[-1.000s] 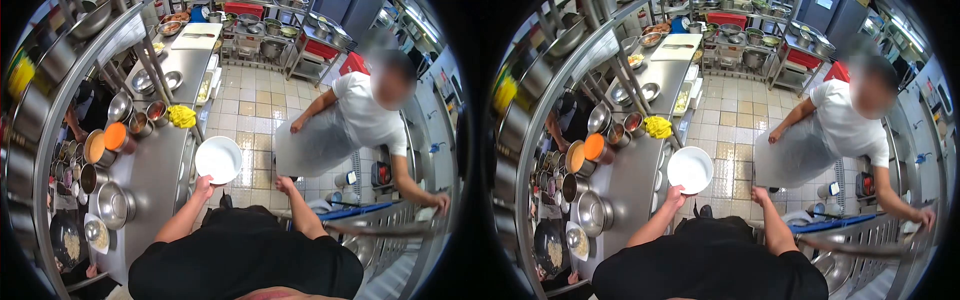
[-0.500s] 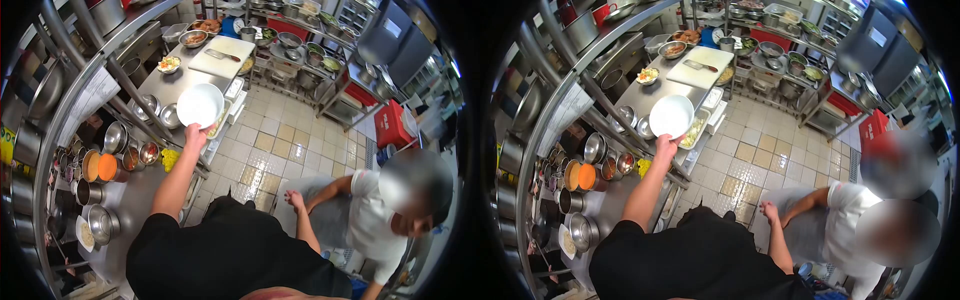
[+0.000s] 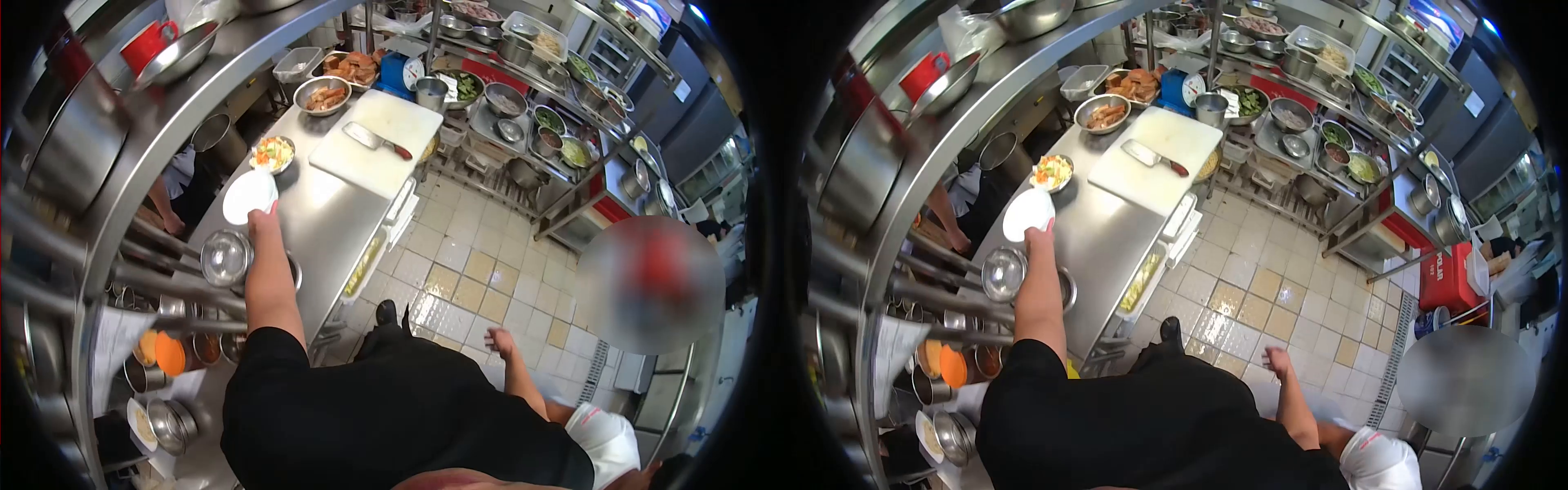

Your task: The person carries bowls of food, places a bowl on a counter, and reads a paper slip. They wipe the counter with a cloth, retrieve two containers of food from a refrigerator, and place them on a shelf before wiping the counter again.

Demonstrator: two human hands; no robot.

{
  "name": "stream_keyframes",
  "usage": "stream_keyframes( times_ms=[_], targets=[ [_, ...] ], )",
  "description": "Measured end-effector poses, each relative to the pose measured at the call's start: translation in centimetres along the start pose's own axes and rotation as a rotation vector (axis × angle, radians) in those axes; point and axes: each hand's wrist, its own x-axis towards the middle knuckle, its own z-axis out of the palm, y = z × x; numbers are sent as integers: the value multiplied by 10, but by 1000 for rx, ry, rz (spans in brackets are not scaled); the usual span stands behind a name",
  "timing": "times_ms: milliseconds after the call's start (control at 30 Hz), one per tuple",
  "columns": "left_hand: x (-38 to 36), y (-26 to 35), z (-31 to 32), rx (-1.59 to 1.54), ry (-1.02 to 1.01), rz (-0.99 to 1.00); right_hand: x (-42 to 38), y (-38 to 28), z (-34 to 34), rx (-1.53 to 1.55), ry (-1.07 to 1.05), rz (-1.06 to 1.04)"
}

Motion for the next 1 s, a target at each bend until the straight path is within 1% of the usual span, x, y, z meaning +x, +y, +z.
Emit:
stream_keyframes(
  times_ms=[33,67,133,200,267,333,367,400,433,467,500,533,600,633,667,733,833,867,933,967,1000],
  targets=[
    [25,0,-1,-7,-9,3,38,48,-21,-241,-86,-158],
    [37,1,0,-6,40,2,67,76,-37,-489,-173,-317],
    [54,-4,4,27,121,31,37,49,-37,-225,-88,206],
    [56,-8,8,75,192,75,32,46,-44,-167,-33,333],
    [47,-9,21,71,287,78,54,55,-52,-133,-257,-148],
    [48,-13,27,64,356,81,98,65,-67,-92,-488,-637],
    [52,-16,26,76,372,93,109,51,-70,-66,-609,-880],
    [55,-20,23,90,391,105,125,32,-77,-192,-510,-659],
    [60,-26,18,116,388,96,125,-13,-69,-397,-316,-218],
    [66,-33,13,139,385,90,132,-52,-63,-453,-197,94],
    [69,-37,10,159,382,86,137,-92,-54,-462,-156,178],
    [68,-40,8,173,392,84,145,-128,-47,-464,-139,198],
    [61,-49,11,193,413,84,180,-191,-37,-477,-118,112],
    [53,-54,11,241,415,90,211,-212,-36,-499,-144,51],
    [42,-57,12,288,419,94,221,-244,-35,-499,-218,-44],
    [16,-65,20,376,424,103,246,-309,-25,-640,-207,-41],
    [-18,-96,20,399,533,134,281,-390,-20,-679,-266,-96],
    [-24,-112,13,396,570,163,292,-412,-17,-697,-244,-102],
    [-73,-140,1,461,380,201,328,-452,-21,-852,-395,-191],
    [-96,-156,-9,434,282,192,337,-467,-16,-878,-277,-190],
    [-119,-170,-20,409,181,186,348,-484,-13,-943,-321,-180]
  ],
)
